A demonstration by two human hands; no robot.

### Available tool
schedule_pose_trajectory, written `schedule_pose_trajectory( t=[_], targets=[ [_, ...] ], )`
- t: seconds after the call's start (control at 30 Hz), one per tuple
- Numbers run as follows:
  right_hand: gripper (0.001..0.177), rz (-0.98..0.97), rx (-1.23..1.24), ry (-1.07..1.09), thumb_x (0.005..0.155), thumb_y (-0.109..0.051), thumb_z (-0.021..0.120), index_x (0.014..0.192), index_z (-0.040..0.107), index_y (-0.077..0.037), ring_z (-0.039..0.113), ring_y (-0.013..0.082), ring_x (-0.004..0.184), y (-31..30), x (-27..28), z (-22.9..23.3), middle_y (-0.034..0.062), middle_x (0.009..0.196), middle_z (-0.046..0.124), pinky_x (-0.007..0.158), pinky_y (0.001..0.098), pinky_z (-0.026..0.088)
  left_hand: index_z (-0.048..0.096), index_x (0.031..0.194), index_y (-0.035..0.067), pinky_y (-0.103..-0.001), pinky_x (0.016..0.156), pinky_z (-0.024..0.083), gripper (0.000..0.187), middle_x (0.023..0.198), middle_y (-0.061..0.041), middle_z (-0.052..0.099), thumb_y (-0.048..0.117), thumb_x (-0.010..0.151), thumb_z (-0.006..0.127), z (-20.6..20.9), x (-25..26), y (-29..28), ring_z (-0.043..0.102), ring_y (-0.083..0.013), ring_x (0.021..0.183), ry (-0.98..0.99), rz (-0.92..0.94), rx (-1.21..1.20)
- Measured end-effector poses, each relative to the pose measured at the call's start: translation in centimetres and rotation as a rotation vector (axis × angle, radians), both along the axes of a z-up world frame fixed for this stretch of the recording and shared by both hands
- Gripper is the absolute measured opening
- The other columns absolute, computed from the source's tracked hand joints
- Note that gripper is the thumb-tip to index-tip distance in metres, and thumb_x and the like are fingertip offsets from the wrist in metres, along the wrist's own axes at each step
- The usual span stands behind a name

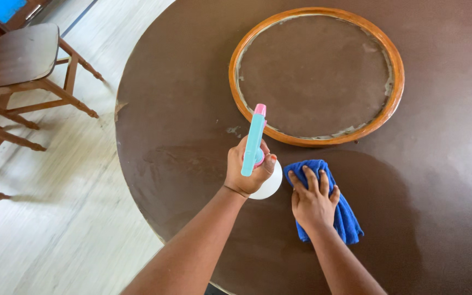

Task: The person sprays a cleaning solution onto a round wooden table and wipes the surface with a blue cloth. They work in a circular pattern around a central wooden ring, repeatedly spraying and wiping the table surface.

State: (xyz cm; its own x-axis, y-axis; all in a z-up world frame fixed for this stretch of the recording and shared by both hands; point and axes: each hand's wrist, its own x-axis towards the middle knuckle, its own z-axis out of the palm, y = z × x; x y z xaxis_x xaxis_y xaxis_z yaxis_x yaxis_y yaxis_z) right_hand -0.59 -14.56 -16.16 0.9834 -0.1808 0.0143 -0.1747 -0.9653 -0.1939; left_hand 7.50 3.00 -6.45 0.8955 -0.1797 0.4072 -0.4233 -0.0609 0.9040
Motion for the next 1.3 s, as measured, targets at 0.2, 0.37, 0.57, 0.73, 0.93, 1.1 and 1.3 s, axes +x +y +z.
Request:
schedule_pose_trajectory(
  t=[0.2, 0.37, 0.57, 0.73, 0.93, 1.1, 1.3],
  targets=[
    [0.047, -0.111, 0.025, -0.062, 0.093, -0.036, 0.059, 0.138, 0.061, -0.047, 0.031, 0.0334, 0.143, -2.1, 4.0, -0.3, 0.0052, 0.150, 0.041, 0.112, 0.0625, 0.026, 0.062, 0.094, 0.005, -0.024, 0.065, 0.053, 0.047, 0.074, -0.002, 0.066, 0.049, 0.087, 0.078, 0.0, 0.1, -0.1, 0.062, -0.0080, 0.067, 0.010, 0.023, 0.005],
    [0.047, -0.187, -0.035, -0.062, 0.094, -0.037, 0.060, 0.140, 0.062, -0.047, 0.034, 0.0365, 0.137, -6.5, 4.8, -1.4, 0.0095, 0.148, 0.042, 0.107, 0.0576, 0.030, 0.062, 0.092, 0.005, -0.024, 0.065, 0.053, 0.047, 0.074, -0.001, 0.066, 0.050, 0.088, 0.078, -0.2, 0.1, 0.0, 0.063, -0.0083, 0.068, 0.019, 0.013, 0.019],
    [0.046, -0.353, -0.025, 0.035, 0.100, -0.037, 0.056, 0.144, 0.059, -0.049, 0.033, 0.0401, 0.132, -15.1, 5.6, -2.6, 0.0152, 0.150, 0.040, 0.107, 0.0577, 0.029, 0.062, 0.092, 0.005, -0.025, 0.067, 0.053, 0.049, 0.076, -0.001, 0.065, 0.051, 0.088, 0.078, -0.1, 0.1, 0.0, 0.062, -0.0093, 0.070, 0.023, -0.007, -0.015],
    [0.048, -0.413, -0.033, -0.065, 0.098, -0.033, 0.057, 0.144, 0.062, -0.046, 0.028, 0.0424, 0.137, -19.9, 6.3, -3.9, 0.0154, 0.152, 0.039, 0.106, 0.0612, 0.027, 0.063, 0.092, 0.006, -0.024, 0.067, 0.053, 0.050, 0.075, -0.001, 0.066, 0.054, 0.088, 0.077, 0.0, 0.2, 0.0, 0.064, -0.0086, 0.070, 0.025, 0.002, 0.009],
    [0.048, -0.391, -0.061, -0.113, 0.097, -0.031, 0.059, 0.143, 0.063, -0.045, 0.027, 0.0395, 0.138, -19.2, 5.8, -5.0, 0.0125, 0.156, 0.038, 0.109, 0.0601, 0.023, 0.063, 0.092, 0.006, -0.024, 0.066, 0.053, 0.051, 0.073, -0.001, 0.064, 0.054, 0.086, 0.079, -0.2, 0.1, -0.1, 0.061, -0.0085, 0.068, 0.040, 0.003, -0.001],
    [0.050, -0.349, -0.073, -0.104, 0.094, -0.032, 0.061, 0.142, 0.063, -0.044, 0.028, 0.0384, 0.140, -13.3, 4.0, -3.8, 0.0096, 0.154, 0.040, 0.109, 0.0598, 0.024, 0.062, 0.090, 0.007, -0.025, 0.067, 0.052, 0.043, 0.075, -0.002, 0.064, 0.045, 0.086, 0.080, 0.5, -0.1, 0.0, 0.061, -0.0095, 0.071, 0.072, -0.060, -0.042],
    [0.053, -0.342, -0.022, -0.035, 0.092, -0.033, 0.060, 0.143, 0.058, -0.045, 0.028, 0.0369, 0.138, -5.0, 4.4, -2.2, 0.0082, 0.151, 0.040, 0.109, 0.0584, 0.024, 0.063, 0.091, 0.007, -0.029, 0.072, 0.056, 0.020, 0.078, -0.004, 0.067, 0.024, 0.086, 0.072, 1.0, 1.1, 3.6, 0.067, -0.0117, 0.073, 0.012, -0.174, 0.024]
  ],
)
